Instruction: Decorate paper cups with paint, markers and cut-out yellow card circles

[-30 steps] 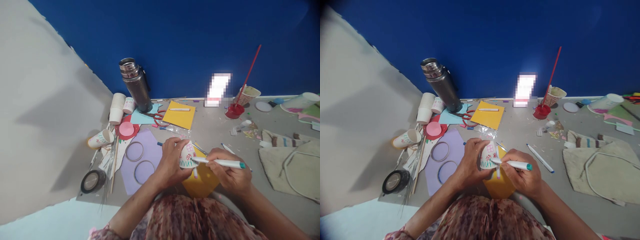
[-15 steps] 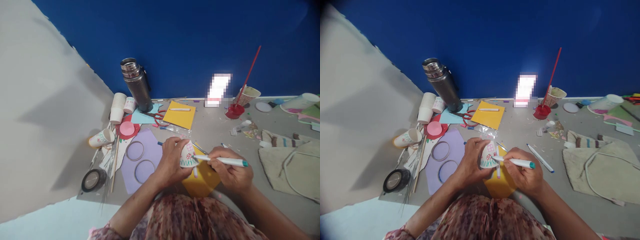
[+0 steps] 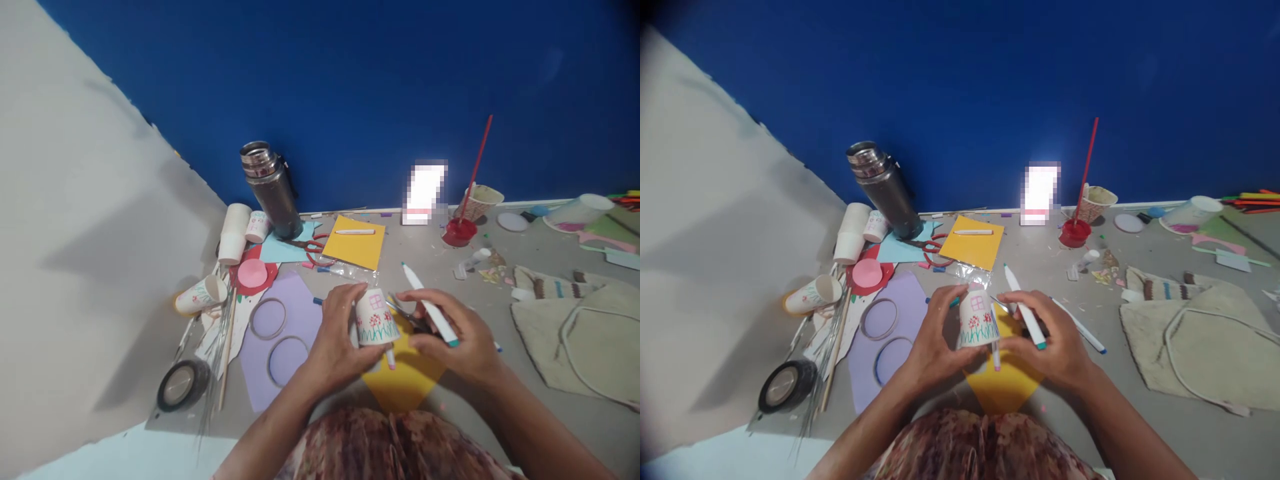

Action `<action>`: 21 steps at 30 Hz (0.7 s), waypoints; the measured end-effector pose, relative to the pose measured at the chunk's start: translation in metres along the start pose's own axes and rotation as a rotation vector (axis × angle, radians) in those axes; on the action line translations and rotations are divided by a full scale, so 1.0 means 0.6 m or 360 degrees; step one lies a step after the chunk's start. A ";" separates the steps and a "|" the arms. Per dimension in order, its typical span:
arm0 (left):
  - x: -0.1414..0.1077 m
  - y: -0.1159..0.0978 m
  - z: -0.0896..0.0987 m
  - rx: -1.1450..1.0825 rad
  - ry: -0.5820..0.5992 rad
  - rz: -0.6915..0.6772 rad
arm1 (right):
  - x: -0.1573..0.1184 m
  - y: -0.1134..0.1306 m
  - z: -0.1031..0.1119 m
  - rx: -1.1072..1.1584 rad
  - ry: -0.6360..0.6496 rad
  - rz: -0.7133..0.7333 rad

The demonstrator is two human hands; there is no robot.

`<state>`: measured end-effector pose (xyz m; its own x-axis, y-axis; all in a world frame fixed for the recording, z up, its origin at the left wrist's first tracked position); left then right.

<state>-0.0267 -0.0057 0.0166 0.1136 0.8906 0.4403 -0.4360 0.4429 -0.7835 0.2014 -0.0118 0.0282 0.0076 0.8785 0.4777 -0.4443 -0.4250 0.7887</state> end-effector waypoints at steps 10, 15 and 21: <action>-0.001 0.011 0.000 -0.0226 0.0101 0.0082 | 0.009 -0.009 -0.025 0.0030 0.0512 0.0033; -0.007 0.013 -0.001 -0.0485 0.0038 0.0547 | 0.004 -0.005 -0.014 0.0298 0.0365 -0.0174; -0.005 -0.008 -0.009 -0.1052 0.0081 0.0978 | -0.010 -0.009 -0.023 0.0761 0.0111 -0.0633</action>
<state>-0.0202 -0.0098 0.0169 0.0761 0.9863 -0.1464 0.1672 -0.1573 -0.9733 0.1915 -0.0122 0.0159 0.0242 0.9949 0.0980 0.0305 -0.0987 0.9947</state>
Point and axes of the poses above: each hand's wrist, its own x-axis towards the middle knuckle, its own z-axis out of the back of the hand, y = z × x, the point moved 2 cm from there along x, towards the middle knuckle, and after that the axes turned 12 degrees about -y, right-handed, at the moved point
